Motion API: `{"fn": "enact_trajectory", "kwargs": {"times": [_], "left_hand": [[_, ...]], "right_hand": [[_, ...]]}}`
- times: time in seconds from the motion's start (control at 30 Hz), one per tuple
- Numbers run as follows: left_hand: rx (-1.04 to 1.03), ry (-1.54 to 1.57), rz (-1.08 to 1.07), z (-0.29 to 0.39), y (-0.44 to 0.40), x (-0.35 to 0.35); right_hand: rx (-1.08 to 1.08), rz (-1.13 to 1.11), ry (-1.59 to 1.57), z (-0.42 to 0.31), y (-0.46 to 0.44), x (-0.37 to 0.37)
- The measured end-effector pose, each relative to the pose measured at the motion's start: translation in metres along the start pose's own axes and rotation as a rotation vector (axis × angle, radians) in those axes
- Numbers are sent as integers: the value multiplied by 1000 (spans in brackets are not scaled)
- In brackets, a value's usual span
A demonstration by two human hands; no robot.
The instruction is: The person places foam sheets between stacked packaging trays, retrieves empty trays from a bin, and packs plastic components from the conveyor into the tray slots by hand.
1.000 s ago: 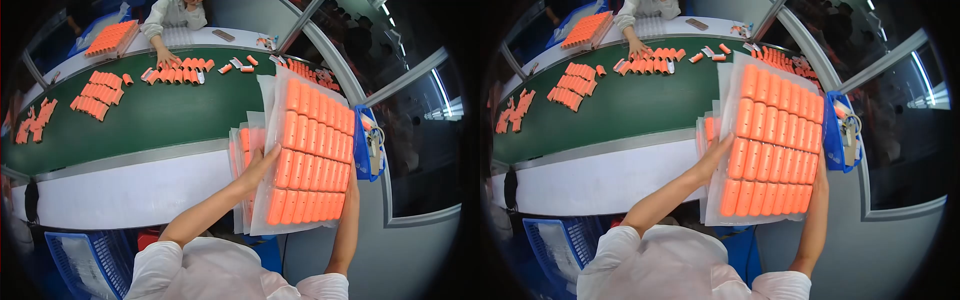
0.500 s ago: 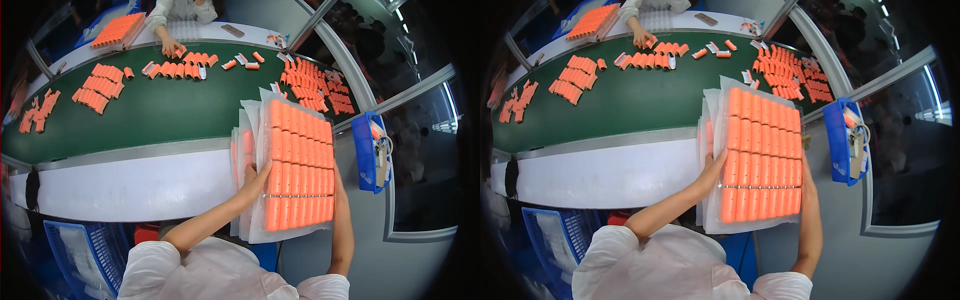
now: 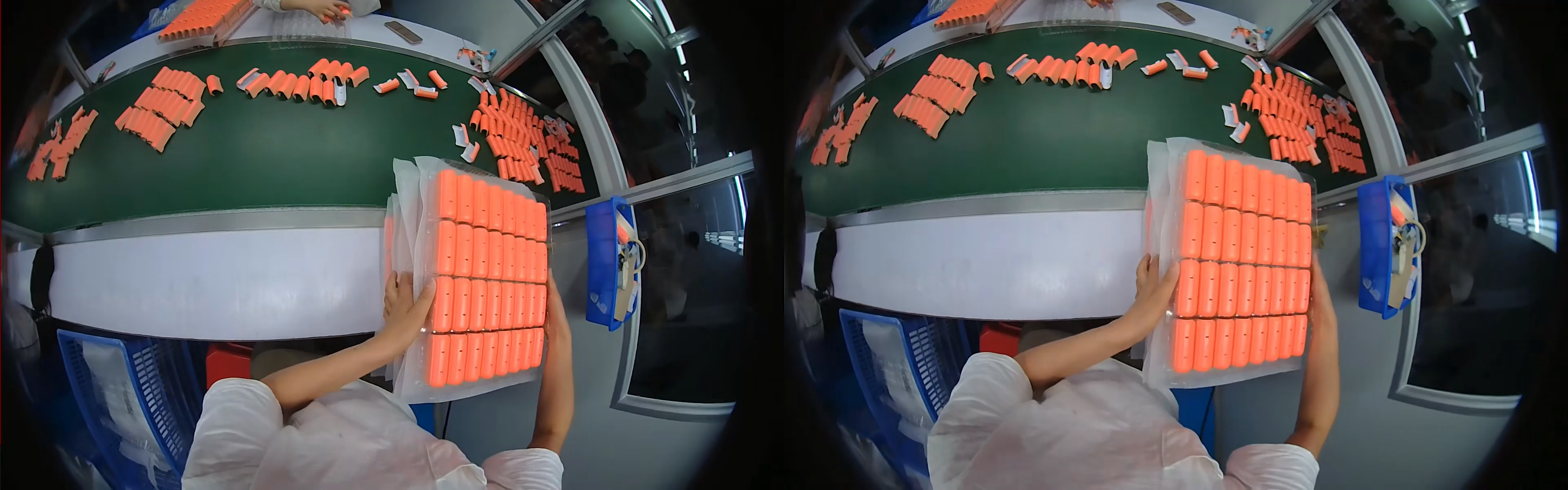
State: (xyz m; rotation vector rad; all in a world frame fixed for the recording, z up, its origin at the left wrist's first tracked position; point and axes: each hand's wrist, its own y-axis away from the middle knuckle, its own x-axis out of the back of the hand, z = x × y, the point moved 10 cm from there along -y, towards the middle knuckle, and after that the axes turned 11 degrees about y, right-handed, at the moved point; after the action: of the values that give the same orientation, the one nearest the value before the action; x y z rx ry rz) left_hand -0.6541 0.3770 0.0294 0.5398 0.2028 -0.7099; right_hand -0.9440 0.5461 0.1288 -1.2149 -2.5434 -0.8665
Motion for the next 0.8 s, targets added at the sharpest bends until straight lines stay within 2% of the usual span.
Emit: {"fn": "enact_trajectory", "kwargs": {"times": [0.1,0.13,0.2,0.23,0.27,0.3,0.33,0.37,0.4,0.47,0.5,0.6,0.63,0.77,0.8], "left_hand": [[-92,104,-31,-11,11,13],[-85,114,-17,-26,13,21],[231,286,199,-113,13,53],[498,523,117,-190,17,37],[762,761,24,-248,31,15],[766,780,36,-251,39,12],[1043,940,34,-261,64,-9],[1314,1093,24,-261,85,-28],[1303,1102,27,-259,78,-32],[977,1373,-92,-230,35,-40],[904,1363,-122,-223,28,-43],[935,1264,-112,-225,30,-49],[894,1170,-40,-284,16,-51],[787,1028,183,-291,26,-17],[705,1026,237,-288,26,-7]], "right_hand": [[-5,-131,79,-3,12,26],[-8,-73,124,-9,31,29],[22,-34,226,-4,64,20],[51,-56,283,4,75,18],[-22,-18,322,31,78,29],[-98,24,361,55,79,40],[-101,12,374,56,81,39],[-112,-4,215,58,82,35],[-119,-23,51,59,81,29],[-102,-23,57,63,74,30],[-108,-10,45,62,72,29],[-96,14,35,71,68,38],[-103,32,53,75,68,41],[-133,34,11,76,77,23],[-138,18,0,75,76,17]]}}
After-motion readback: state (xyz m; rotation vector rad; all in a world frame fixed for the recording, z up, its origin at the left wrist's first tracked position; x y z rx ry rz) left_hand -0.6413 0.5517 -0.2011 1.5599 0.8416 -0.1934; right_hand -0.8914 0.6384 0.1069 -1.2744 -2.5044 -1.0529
